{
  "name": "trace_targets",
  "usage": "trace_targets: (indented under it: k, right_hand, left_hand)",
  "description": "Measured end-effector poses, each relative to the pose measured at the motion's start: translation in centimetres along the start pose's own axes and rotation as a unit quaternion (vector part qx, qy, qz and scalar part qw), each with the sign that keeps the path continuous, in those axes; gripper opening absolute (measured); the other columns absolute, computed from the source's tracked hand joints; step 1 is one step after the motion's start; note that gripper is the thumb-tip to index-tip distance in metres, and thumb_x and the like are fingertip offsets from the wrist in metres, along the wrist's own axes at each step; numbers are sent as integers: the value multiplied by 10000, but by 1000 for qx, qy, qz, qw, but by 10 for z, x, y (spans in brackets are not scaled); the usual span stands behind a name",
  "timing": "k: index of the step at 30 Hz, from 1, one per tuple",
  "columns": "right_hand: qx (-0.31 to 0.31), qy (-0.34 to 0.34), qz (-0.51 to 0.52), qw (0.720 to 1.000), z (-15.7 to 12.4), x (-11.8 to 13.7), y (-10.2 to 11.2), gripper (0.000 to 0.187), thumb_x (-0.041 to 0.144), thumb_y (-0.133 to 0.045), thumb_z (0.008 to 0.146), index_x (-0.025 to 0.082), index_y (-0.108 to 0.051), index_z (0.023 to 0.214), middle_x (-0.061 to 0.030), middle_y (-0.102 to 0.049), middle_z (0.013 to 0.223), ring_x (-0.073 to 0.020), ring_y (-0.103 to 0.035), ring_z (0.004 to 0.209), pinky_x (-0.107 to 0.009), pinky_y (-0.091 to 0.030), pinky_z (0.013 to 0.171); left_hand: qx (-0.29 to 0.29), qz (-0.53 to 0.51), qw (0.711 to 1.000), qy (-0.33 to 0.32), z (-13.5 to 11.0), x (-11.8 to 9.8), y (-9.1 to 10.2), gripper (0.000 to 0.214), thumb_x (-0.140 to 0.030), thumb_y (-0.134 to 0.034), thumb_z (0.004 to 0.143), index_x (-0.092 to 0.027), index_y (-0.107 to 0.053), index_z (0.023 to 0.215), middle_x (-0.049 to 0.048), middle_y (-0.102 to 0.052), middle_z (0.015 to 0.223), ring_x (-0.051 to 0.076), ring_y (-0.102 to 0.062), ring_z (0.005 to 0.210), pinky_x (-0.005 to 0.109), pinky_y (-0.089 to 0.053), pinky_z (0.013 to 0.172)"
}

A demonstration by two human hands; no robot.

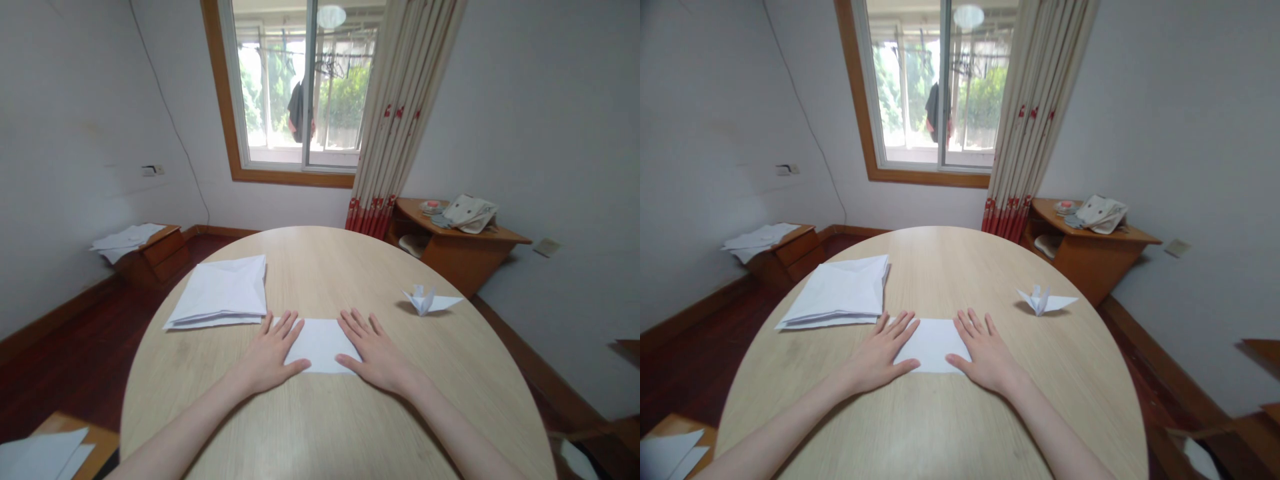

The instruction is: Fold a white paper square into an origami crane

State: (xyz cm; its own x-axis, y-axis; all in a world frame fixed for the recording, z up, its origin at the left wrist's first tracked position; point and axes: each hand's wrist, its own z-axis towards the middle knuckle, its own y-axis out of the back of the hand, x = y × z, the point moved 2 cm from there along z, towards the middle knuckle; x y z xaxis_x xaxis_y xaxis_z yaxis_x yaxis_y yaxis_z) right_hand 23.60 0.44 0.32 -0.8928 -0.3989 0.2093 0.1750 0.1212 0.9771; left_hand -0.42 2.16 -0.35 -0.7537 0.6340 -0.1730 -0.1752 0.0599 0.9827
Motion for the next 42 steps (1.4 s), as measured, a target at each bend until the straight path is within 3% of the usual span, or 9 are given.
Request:
trace_targets:
  k: [6,13,18,24,34,39,42]
  right_hand:
    - [9,55,72,996,-2,3,7,691,531,-447,914,209,-236,1489,-77,-232,1543,-226,-181,1433,-468,-123,1177]
    - [37,54,103,993,-2,0,10,1043,698,-632,699,157,-222,1490,-128,-211,1545,-275,-150,1437,-466,-93,1181]
    - [55,44,115,991,-3,-2,10,1131,695,-683,642,125,-201,1492,-154,-208,1543,-287,-154,1435,-451,-112,1180]
    - [63,49,118,990,-5,-1,11,1019,613,-678,707,148,-219,1489,-148,-195,1545,-277,-152,1436,-461,-104,1176]
    - [73,58,130,987,-6,-4,11,942,642,-621,750,172,-254,1479,-135,-210,1540,-284,-170,1431,-476,-114,1169]
    - [71,52,115,989,-6,-4,11,841,612,-539,827,146,-272,1474,-129,-215,1540,-265,-179,1431,-467,-123,1172]
    - [63,51,119,990,-7,-4,12,819,606,-548,822,163,-303,1465,-119,-236,1536,-270,-203,1425,-475,-140,1169]
  left_hand:
    - [46,-71,995,-45,-1,3,14,921,-648,-596,773,-203,-223,1488,139,-208,1542,274,-184,1430,513,-86,1160]
    - [38,-108,993,-28,-5,8,20,931,-496,-714,718,-222,-256,1481,106,-230,1544,280,-244,1414,468,-175,1158]
    - [31,-121,992,-20,-6,13,21,899,-490,-719,721,-234,-293,1469,87,-282,1529,282,-311,1387,456,-210,1151]
    - [22,-143,989,-25,-6,17,21,975,-627,-730,655,-238,-330,1455,98,-346,1502,299,-352,1363,454,-250,1135]
    - [11,-154,987,-39,-5,20,16,1039,-675,-745,590,-255,-340,1450,118,-369,1487,311,-367,1352,464,-257,1124]
    - [9,-156,987,-35,-5,20,17,976,-638,-733,646,-233,-349,1446,114,-381,1482,299,-382,1343,448,-278,1118]
    - [4,-153,988,-36,-6,18,19,868,-501,-734,705,-245,-355,1443,90,-396,1477,287,-399,1332,438,-296,1113]
